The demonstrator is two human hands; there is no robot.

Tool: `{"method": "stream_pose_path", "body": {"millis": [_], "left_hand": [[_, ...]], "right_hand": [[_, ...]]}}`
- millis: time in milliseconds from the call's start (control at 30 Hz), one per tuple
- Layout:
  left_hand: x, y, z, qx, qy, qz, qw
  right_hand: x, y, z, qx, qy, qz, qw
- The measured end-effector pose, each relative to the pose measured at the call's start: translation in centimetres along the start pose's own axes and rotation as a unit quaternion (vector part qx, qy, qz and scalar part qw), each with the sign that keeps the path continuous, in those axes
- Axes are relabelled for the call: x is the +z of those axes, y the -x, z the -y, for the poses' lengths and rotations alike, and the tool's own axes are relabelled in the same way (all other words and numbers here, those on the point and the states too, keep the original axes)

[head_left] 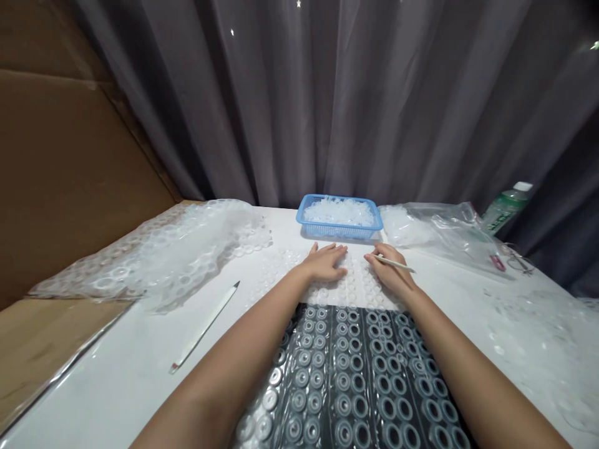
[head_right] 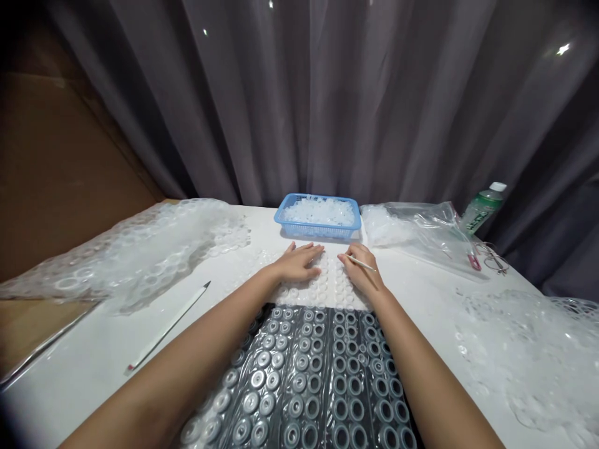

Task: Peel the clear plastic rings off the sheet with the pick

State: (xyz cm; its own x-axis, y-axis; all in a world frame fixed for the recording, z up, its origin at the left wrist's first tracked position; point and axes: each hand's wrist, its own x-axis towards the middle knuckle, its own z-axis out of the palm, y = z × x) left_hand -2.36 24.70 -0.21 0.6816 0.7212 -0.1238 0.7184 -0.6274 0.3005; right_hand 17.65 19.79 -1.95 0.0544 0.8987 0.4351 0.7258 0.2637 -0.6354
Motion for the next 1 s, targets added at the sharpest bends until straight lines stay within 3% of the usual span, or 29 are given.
{"method": "stream_pose_path", "body": {"millis": [167,300,467,667,867,1000], "left_hand": [[0.2,0.3,0.4,0.033,0.025,-0.067,0.997],[0.2,0.1,0.6,0.052,0.039,-0.089,0.994],[0.3,0.0,0.8,0.058,0.047,-0.101,0.992],[0.2,-0.2,0.8,0.067,0.051,-0.1,0.991],[0.1,0.0,0.5,0.061,0.042,-0.12,0.99],[-0.1,-0.1,0.4,0.071,0.033,-0.114,0.99]], "right_hand": [[0.6,-1.5,0.3,0.043,-0.164,0.142,0.975],[1.6,-1.6,-0.1,0.079,-0.246,0.185,0.948],[1.8,-1.3,-0.6,0.099,-0.251,0.218,0.938],[1.5,-1.4,-0.5,0.079,-0.201,0.225,0.95],[0.9,-1.2,1.0,-0.082,-0.049,0.19,0.977],[1.4,-0.9,1.6,-0.04,-0.016,0.123,0.992]]}}
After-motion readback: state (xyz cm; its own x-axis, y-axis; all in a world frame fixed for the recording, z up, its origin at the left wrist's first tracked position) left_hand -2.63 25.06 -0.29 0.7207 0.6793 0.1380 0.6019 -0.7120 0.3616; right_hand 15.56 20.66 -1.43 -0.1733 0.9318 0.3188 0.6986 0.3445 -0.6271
